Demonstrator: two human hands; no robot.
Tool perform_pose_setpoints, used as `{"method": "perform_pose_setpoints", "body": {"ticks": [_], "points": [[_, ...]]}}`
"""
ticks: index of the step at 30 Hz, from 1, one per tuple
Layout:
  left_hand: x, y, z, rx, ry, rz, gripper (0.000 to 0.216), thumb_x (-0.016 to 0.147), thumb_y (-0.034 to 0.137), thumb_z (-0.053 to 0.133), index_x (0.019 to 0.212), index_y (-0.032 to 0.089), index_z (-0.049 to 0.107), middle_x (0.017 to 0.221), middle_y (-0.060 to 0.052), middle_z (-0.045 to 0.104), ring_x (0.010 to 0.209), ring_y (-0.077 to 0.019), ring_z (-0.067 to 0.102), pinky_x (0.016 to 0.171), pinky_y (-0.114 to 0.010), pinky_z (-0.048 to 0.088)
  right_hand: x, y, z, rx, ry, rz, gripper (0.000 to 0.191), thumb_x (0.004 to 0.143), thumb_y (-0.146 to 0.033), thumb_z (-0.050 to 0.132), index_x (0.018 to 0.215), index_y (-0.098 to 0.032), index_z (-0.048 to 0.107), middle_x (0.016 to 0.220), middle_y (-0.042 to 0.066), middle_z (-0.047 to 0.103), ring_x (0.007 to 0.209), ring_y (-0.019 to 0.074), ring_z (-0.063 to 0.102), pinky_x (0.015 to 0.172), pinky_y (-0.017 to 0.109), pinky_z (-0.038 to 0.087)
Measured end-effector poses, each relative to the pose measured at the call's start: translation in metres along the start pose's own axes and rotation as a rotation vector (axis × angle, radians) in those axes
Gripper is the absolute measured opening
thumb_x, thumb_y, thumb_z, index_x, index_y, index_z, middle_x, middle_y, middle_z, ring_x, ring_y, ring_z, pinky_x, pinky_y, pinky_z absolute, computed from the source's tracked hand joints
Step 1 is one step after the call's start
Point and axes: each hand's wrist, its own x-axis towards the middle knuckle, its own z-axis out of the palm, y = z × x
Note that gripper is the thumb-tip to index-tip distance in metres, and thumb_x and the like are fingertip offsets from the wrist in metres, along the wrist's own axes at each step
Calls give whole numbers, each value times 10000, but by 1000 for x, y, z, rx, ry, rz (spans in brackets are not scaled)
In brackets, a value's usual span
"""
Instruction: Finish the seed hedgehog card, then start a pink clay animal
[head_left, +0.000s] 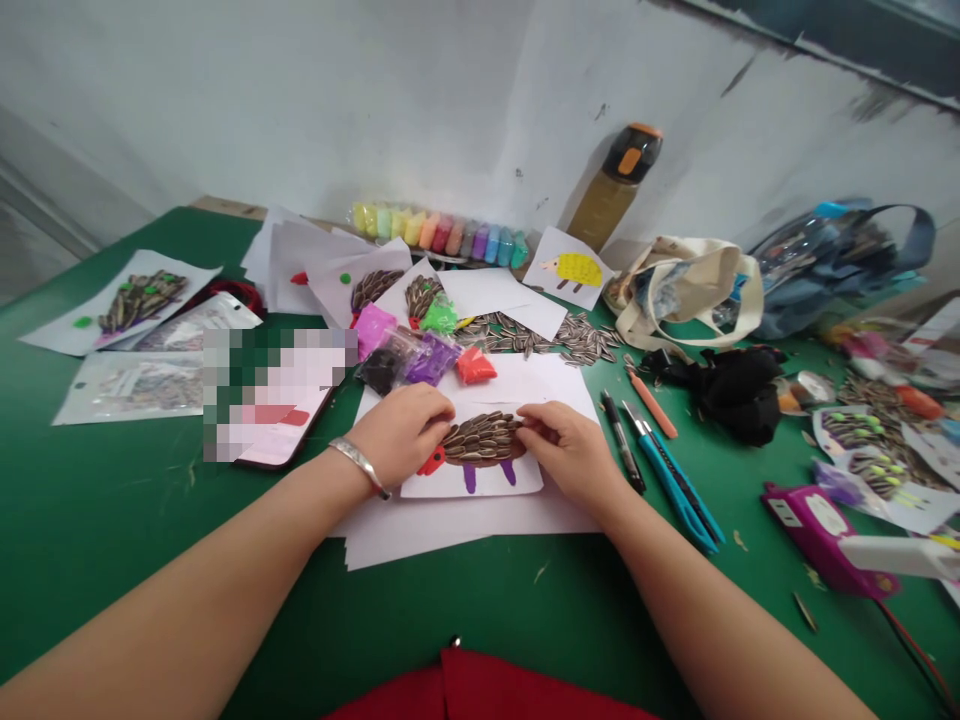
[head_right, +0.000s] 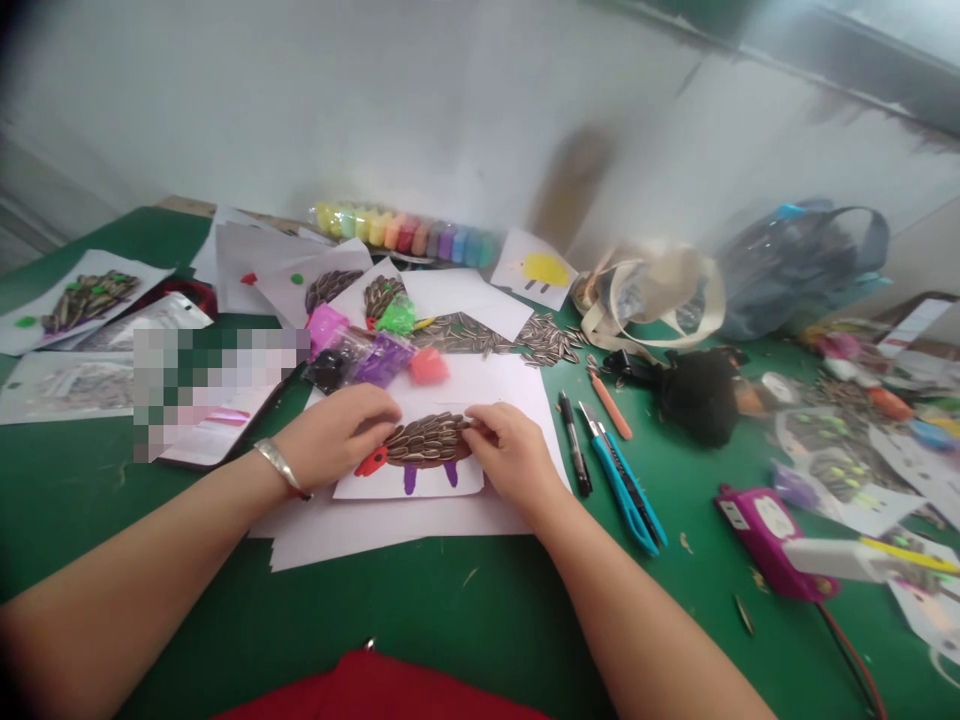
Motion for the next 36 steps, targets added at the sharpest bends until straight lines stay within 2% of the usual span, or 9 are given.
{"method": "perform_pose_setpoints", "body": {"ticks": [4, 7, 23, 28, 32, 36], "points": [[0, 0, 0, 1, 0, 3, 187, 862, 176, 463, 873, 154, 648, 918, -79, 652, 887, -217, 578, 821, -372, 452, -2, 1, -4, -31, 20, 0, 116, 840, -176, 576, 856, -233, 676, 809, 14, 650, 763, 171, 600, 712, 293, 467], [0, 1, -1, 12, -8, 0, 180, 865, 171, 467, 870, 151, 645, 909, -80, 647, 887, -217, 578, 819, -367, 447, 0, 0, -3, -50, 11, -24, 152, 854, -156, 548, 808, -232, 671, 793, 15, 643, 785, 173, 598, 728, 290, 453], [-1, 1, 0, 5, 1, 1, 195, 866, 181, 455, 892, 148, 645, 930, -86, 651, 903, -221, 575, 843, -388, 451, 3, -4, 3, -118, -22, -44, 196, 887, -167, 505, 818, -231, 677, 785, 24, 620, 815, 191, 585, 748, 305, 443], [-1, 1, 0, 0, 3, -3, 180, 864, 178, 465, 879, 156, 642, 928, -83, 648, 898, -220, 575, 840, -381, 450, 4, -1, -1, -82, -12, -34, 194, 869, -195, 519, 813, -244, 699, 791, 21, 660, 789, 183, 612, 727, 301, 463], [0, 0, 0, 2, -4, 3, 189, 867, 159, 451, 871, 153, 641, 921, -83, 645, 890, -216, 577, 837, -370, 452, 18, 6, -12, -72, 52, 29, 193, 833, -215, 533, 826, -256, 721, 857, 17, 720, 830, 201, 652, 768, 330, 490], [0, -1, 0, 12, -10, 2, 207, 871, 147, 439, 874, 150, 646, 914, -87, 646, 883, -219, 578, 828, -368, 453, 47, 15, -17, -191, 100, -22, 248, 819, -177, 510, 904, -234, 735, 926, 45, 718, 904, 218, 648, 840, 353, 482]]}}
